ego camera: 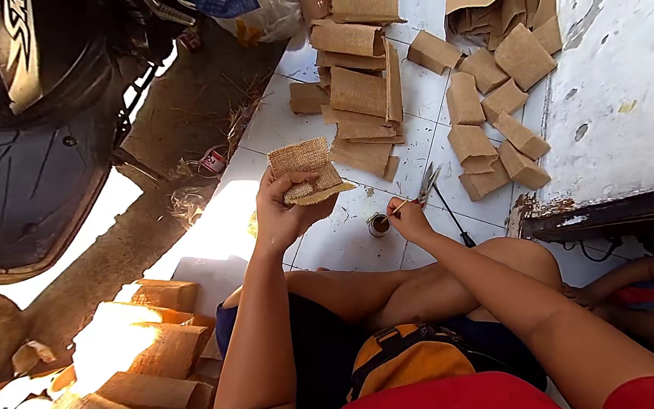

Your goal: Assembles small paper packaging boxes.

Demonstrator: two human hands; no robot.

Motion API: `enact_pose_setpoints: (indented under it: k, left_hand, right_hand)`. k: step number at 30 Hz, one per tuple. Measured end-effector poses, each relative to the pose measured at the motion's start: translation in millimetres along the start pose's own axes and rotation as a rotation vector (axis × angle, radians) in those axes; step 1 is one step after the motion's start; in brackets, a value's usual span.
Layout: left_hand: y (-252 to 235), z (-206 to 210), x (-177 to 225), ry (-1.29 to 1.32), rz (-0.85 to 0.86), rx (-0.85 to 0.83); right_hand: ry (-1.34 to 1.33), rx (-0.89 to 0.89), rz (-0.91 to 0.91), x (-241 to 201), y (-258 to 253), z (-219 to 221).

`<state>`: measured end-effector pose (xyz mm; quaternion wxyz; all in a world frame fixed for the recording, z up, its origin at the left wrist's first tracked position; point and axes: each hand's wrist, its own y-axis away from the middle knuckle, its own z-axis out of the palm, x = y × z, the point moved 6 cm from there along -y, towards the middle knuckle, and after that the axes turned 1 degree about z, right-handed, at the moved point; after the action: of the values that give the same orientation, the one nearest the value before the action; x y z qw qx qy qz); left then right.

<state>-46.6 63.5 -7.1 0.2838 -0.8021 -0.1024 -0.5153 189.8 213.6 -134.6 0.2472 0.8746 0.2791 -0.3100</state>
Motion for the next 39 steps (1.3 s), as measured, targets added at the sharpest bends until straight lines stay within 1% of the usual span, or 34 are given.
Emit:
enact_pose_setpoints:
  k: [1, 3, 6, 8, 11, 13, 16, 19, 23, 26, 27, 29, 31, 34, 35, 37, 39]
  left_hand:
    - [0.2, 0.3, 0.1, 0.008, -0.001, -0.003]
    - [0.5, -0.7, -0.9, 0.016, -0.011, -0.004]
    - [0.3, -0.9, -1.1, 0.006, -0.026, -0.024]
    - [0.0, 0.0, -0.9, -0.002, -0.039, -0.04]
    - [0.2, 2.4, 1.1, -0.019, -0.035, -0.06]
    - [0.4, 4.0, 0.9, -0.032, -0.036, -0.065]
    - [1.7, 4.8, -1.7, -0.058, -0.043, -0.088]
    - [1.3, 7.9, -5.7, -0.063, -0.04, -0.134]
    - [0.2, 12.6, -9.0, -0.062, -0.059, -0.171]
    - [-0.2, 14.0, -9.0, -0.089, -0.049, -0.178]
    - [0.0, 14.5, -8.5, -0.094, -0.046, -0.18]
    - [0.1, 15.1, -7.7, -0.088, -0.049, -0.18]
    - [0.6, 14.9, -9.0, -0.09, -0.057, -0.195]
    - [1.6, 17.3, -8.4, -0.098, -0.071, -0.219]
    - [1.8, 17.8, -7.3, -0.097, -0.074, -0.22]
    - [3.4, 17.4, -6.6, -0.089, -0.07, -0.215]
    - [4.9, 16.6, -6.3, -0.074, -0.066, -0.212]
  right_hand:
    - [-0.02, -0.006, 0.022, 4.4, -1.8, 2.4]
    - [-0.173, 0.011, 0.127, 16.5, -6.1, 5.0]
    - [-0.586, 0.087, 0.381, 36.0, -7.6, -0.5]
    - [-0.805, 0.167, 0.506, 41.9, -4.1, -10.8]
    - [-0.936, 0.224, 0.572, 39.6, 1.5, -32.2]
    - [-0.975, 0.25, 0.545, 31.8, 4.5, -48.5]
    - [-1.025, 0.27, 0.438, 11.7, 9.4, -74.6]
    - [-1.057, 0.259, 0.283, -18.1, 18.3, -111.5]
    - [-1.044, 0.244, 0.03, -64.2, 36.7, -169.0]
    - [-0.989, 0.252, -0.062, -86.7, 47.1, -190.7]
    - [-0.955, 0.253, -0.067, -88.7, 47.4, -188.5]
    - [-0.872, 0.244, -0.04, -81.4, 41.3, -168.2]
    - [-0.744, 0.218, 0.002, -59.5, 28.3, -127.3]
    - [-0.53, 0.183, 0.115, -9.7, 10.1, -50.7]
    - [-0.481, 0.182, 0.152, 3.2, 6.7, -31.7]
    - [-0.488, 0.198, 0.226, 16.6, 1.0, -13.4]
    - [-0.62, 0.2, 0.257, 9.4, 3.5, -20.5]
